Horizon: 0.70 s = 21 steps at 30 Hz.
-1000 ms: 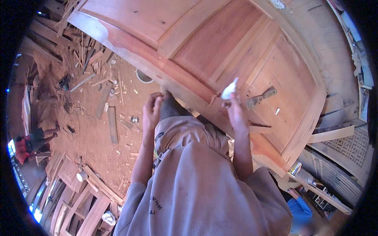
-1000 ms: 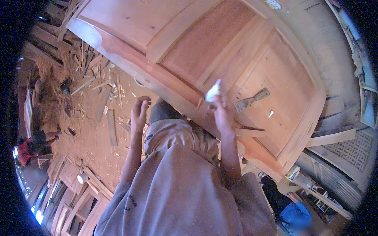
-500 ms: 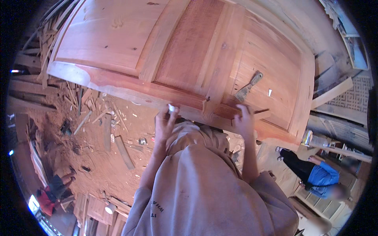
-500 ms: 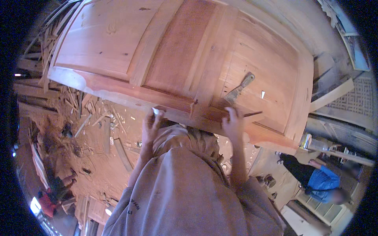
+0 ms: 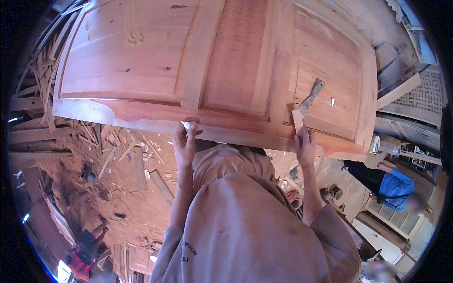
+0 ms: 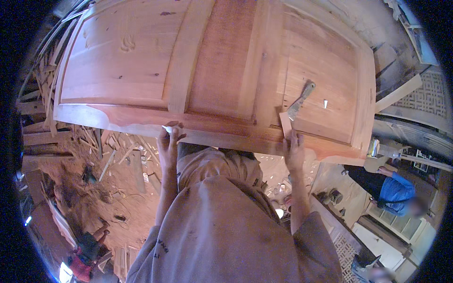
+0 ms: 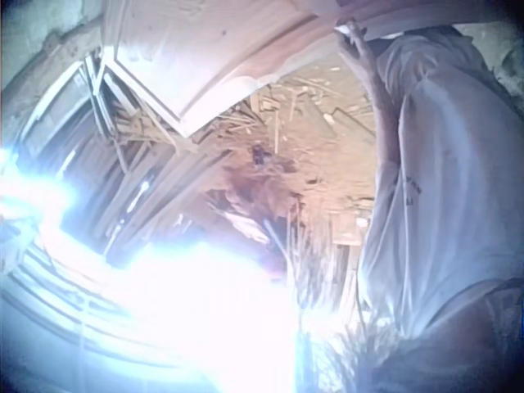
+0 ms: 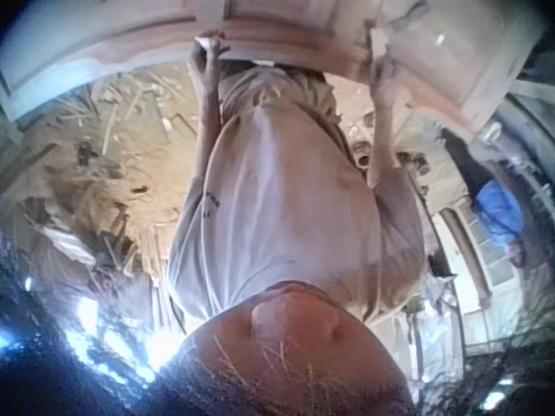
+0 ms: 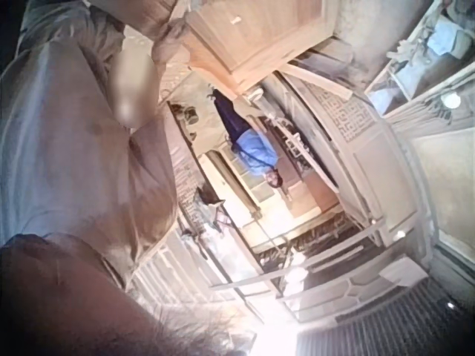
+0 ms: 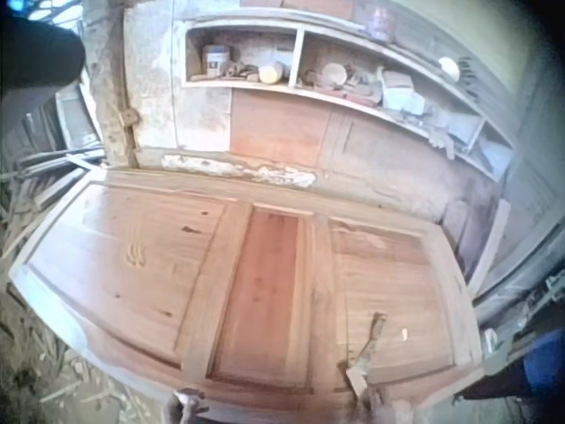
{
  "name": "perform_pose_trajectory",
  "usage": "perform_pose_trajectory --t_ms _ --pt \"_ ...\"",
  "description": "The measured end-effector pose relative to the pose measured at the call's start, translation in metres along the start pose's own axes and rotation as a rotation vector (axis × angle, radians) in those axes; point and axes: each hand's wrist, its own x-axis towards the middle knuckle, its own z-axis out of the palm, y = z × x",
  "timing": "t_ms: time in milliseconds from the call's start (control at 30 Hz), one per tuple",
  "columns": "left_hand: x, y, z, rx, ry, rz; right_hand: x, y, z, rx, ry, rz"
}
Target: The person applies adhesive from a tube to the joints of a wooden door and smooths the surface with a putty knife.
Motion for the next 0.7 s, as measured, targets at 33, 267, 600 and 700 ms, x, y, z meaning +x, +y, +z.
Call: perform_pose_trajectory --t_ms 33,267,600,700 --pt "0.003 0.003 -0.007 -0.022 -0.005 -0.004 -0.006 -0.02 0.006 0.137 -0.072 0.148" --pt "0.031 0.01 -0.042 -0.001 -0.067 -0.013 -0.038 -0.095 0.056 0.12 0.19 0.361" --pt "0.074 0.018 -0.058 0.019 -0.162 -0.007 -0.056 -0.144 0.083 0.183 0.202 0.394" --pt "0.079 0.021 -0.052 0.018 -0.199 -0.02 -0.059 -0.171 0.087 0.229 0.182 0.321"
